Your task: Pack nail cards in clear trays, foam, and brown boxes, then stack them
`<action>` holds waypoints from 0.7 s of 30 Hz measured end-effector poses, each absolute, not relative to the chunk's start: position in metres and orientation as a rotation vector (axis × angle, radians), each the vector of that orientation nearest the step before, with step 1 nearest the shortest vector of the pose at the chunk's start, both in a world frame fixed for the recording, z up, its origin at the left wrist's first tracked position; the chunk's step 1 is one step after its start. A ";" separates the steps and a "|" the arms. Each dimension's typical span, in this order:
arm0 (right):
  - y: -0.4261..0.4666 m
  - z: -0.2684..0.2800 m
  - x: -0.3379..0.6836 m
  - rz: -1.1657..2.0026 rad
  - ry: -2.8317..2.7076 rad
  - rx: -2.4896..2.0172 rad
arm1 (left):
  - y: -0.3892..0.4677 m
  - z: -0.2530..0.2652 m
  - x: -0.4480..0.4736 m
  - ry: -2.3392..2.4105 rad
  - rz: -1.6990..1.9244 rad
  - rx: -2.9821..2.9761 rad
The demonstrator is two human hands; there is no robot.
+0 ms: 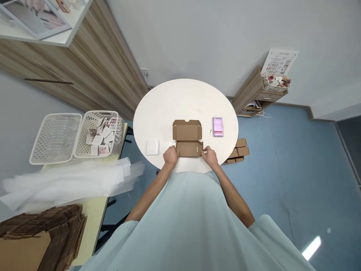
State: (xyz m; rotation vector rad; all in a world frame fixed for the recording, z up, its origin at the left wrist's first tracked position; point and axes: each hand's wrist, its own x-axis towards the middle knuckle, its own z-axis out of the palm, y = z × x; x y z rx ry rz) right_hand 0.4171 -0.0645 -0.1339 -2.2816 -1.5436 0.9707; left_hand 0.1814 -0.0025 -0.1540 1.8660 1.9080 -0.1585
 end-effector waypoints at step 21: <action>-0.055 -0.144 0.399 0.931 -1.654 -2.290 | -0.003 -0.159 0.188 1.857 -0.214 1.916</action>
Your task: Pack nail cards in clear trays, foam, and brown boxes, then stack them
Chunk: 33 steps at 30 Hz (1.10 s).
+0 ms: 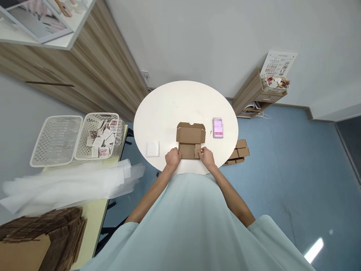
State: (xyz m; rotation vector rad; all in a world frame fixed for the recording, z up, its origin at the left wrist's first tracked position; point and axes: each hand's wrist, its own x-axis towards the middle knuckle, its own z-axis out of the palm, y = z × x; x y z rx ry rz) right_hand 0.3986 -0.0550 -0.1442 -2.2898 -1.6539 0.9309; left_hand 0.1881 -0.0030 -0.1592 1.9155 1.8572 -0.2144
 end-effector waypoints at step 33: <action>-0.090 -0.112 0.408 0.909 -1.466 -2.522 | 0.028 -0.146 0.065 2.259 0.212 1.394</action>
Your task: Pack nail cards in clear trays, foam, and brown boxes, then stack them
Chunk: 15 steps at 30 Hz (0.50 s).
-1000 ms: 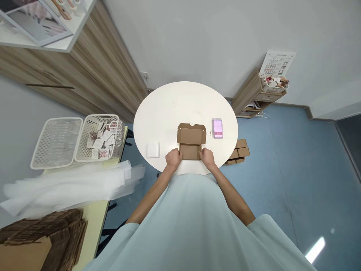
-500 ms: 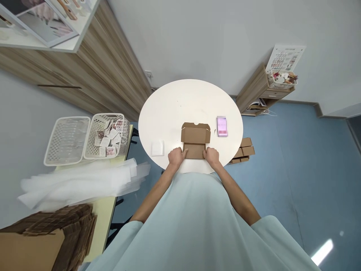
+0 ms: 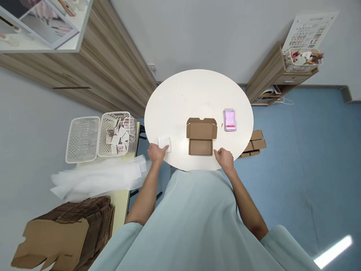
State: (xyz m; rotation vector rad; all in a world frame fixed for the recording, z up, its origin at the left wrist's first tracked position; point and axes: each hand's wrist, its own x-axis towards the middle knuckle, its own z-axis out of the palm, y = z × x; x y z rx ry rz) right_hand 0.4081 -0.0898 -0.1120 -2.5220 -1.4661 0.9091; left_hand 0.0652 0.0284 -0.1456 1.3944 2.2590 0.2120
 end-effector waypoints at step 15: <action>-0.070 -0.080 0.407 1.020 -1.347 -1.681 | 0.004 -0.091 0.125 1.352 0.632 1.616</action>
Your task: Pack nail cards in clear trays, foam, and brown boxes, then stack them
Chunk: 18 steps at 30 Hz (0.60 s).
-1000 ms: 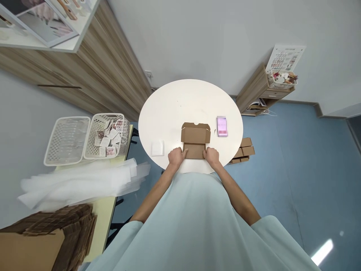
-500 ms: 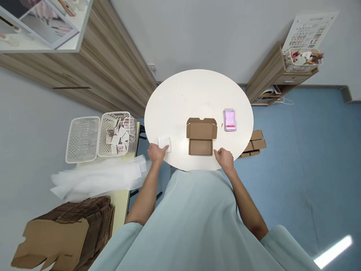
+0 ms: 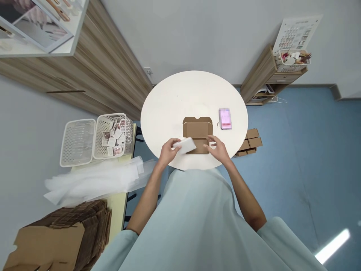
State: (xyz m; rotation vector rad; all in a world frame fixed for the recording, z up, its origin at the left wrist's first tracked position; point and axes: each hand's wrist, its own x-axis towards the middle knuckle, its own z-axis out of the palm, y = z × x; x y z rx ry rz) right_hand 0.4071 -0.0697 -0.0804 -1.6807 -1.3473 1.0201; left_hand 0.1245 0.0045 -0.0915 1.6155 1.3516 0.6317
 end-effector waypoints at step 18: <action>-0.052 -0.125 0.397 1.105 -1.385 -1.980 | 0.001 -0.133 0.215 1.629 0.584 1.457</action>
